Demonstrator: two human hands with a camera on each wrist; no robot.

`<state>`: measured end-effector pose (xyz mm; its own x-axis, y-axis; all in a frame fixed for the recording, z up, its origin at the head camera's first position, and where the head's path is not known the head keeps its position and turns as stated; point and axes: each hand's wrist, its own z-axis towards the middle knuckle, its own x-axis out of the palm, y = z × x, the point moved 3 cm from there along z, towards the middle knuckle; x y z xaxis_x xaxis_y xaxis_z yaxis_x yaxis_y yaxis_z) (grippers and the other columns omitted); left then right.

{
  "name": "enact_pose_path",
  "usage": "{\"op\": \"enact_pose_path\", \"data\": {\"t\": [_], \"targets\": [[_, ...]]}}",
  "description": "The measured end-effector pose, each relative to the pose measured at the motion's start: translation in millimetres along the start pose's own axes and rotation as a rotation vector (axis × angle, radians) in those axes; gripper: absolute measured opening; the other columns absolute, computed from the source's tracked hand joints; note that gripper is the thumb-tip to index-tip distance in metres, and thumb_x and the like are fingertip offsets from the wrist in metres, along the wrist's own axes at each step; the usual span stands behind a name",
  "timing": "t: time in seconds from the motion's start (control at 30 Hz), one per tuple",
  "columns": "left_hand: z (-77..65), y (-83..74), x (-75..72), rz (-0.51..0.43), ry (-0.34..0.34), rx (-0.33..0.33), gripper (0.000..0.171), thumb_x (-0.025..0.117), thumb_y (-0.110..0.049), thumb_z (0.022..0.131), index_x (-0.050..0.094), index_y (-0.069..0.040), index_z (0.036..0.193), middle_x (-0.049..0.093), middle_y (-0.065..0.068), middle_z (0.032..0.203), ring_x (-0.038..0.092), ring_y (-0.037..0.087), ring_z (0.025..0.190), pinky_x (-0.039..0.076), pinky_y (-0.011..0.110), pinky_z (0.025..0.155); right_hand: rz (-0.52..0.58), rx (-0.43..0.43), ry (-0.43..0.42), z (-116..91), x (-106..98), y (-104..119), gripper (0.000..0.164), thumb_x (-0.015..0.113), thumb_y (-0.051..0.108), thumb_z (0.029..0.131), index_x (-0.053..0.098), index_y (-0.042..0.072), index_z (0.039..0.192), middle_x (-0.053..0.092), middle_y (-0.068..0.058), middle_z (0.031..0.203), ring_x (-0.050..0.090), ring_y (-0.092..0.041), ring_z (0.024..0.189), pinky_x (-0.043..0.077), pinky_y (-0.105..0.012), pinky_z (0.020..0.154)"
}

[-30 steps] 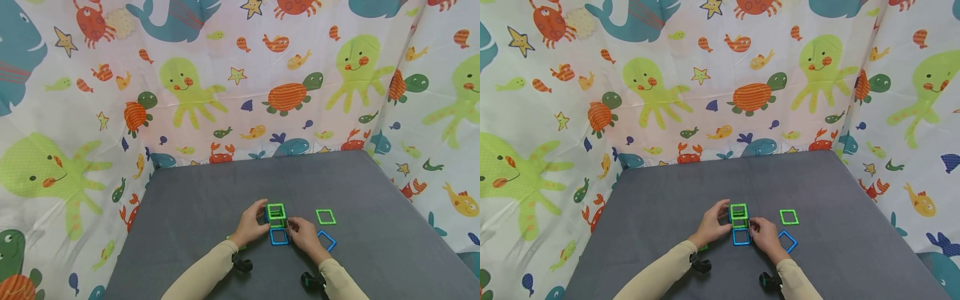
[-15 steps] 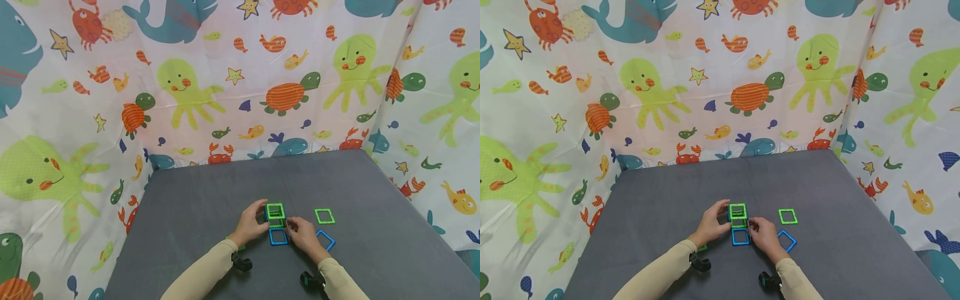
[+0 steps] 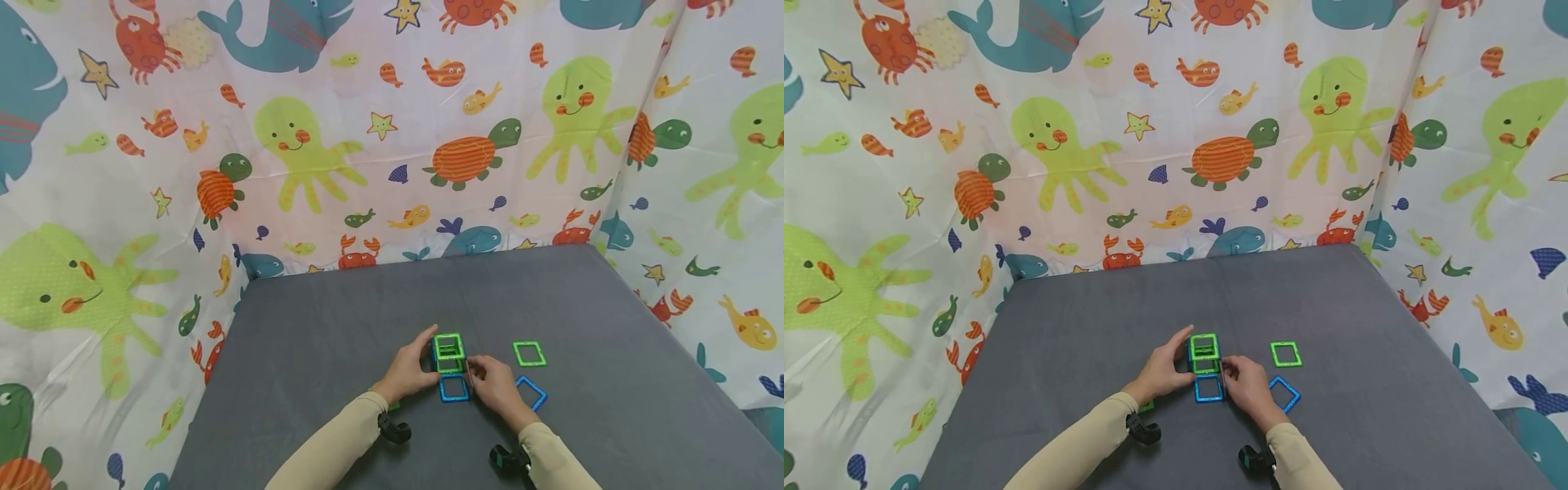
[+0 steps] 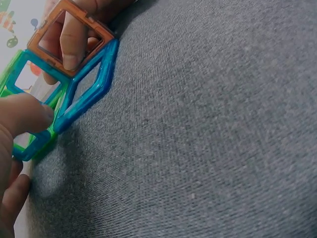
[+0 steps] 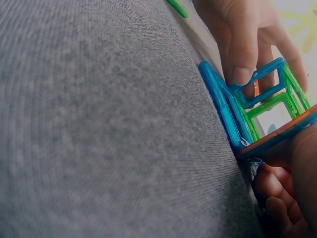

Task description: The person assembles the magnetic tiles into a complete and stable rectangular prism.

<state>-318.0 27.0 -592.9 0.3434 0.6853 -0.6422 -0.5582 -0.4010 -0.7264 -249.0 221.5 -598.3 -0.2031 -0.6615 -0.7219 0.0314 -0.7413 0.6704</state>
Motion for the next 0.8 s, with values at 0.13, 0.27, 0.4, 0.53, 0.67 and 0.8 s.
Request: {"op": "enact_pose_path", "data": {"t": [0.13,0.27,0.4,0.53,0.67,0.8], "targets": [[0.0,0.8,-1.7,-0.006,0.005,-0.021,0.096,0.08,-0.007,0.083,0.026,-0.015,0.163,0.049,0.013,0.156,0.06,0.026,0.133,0.052,0.038,0.106,0.003,-0.001,0.0,-0.4,0.8,0.5,0.022,0.073,0.006,0.088,0.075,0.0,0.109,0.069,-0.005,0.086,0.06,-0.013,0.075,0.051,-0.03,0.067],[-0.4,0.7,-3.1,0.011,-0.001,-0.012,0.095,0.08,-0.008,0.083,0.028,-0.015,0.162,0.055,0.012,0.151,0.063,0.026,0.13,0.053,0.038,0.104,0.003,0.001,0.004,-0.6,0.4,0.6,0.022,0.073,0.006,0.088,0.075,0.0,0.109,0.069,-0.005,0.085,0.059,-0.013,0.075,0.051,-0.031,0.068],[-0.4,1.7,-4.7,0.026,-0.016,-0.001,0.093,0.08,-0.008,0.083,0.03,-0.017,0.161,0.058,0.012,0.148,0.065,0.025,0.126,0.054,0.038,0.102,0.002,-0.005,0.009,-0.6,0.4,1.0,0.022,0.073,0.006,0.087,0.075,0.001,0.108,0.068,-0.004,0.085,0.059,-0.012,0.075,0.051,-0.031,0.068],[0.8,2.4,-5.2,0.034,-0.018,-0.002,0.093,0.079,-0.008,0.082,0.03,-0.017,0.161,0.06,0.012,0.146,0.065,0.025,0.126,0.055,0.038,0.101,-0.004,-0.006,0.006,-0.7,0.4,0.7,0.021,0.073,0.007,0.087,0.075,0.001,0.107,0.069,-0.004,0.085,0.059,-0.012,0.074,0.051,-0.031,0.068],[1.8,2.9,-3.8,0.026,-0.004,-0.005,0.096,0.078,-0.007,0.083,0.027,-0.022,0.163,0.055,0.012,0.151,0.063,0.025,0.129,0.053,0.04,0.103,-0.007,-0.007,0.0,-1.0,0.0,0.7,0.02,0.074,0.007,0.088,0.076,0.002,0.107,0.069,-0.004,0.085,0.06,-0.012,0.074,0.051,-0.03,0.068],[1.8,2.3,-2.6,0.022,-0.002,-0.004,0.095,0.077,-0.007,0.083,0.028,-0.022,0.162,0.052,0.012,0.155,0.063,0.025,0.13,0.053,0.041,0.104,-0.005,-0.007,-0.001,-1.2,-0.3,0.6,0.02,0.074,0.007,0.087,0.076,0.001,0.107,0.069,-0.004,0.084,0.059,-0.012,0.074,0.051,-0.03,0.066]]}}
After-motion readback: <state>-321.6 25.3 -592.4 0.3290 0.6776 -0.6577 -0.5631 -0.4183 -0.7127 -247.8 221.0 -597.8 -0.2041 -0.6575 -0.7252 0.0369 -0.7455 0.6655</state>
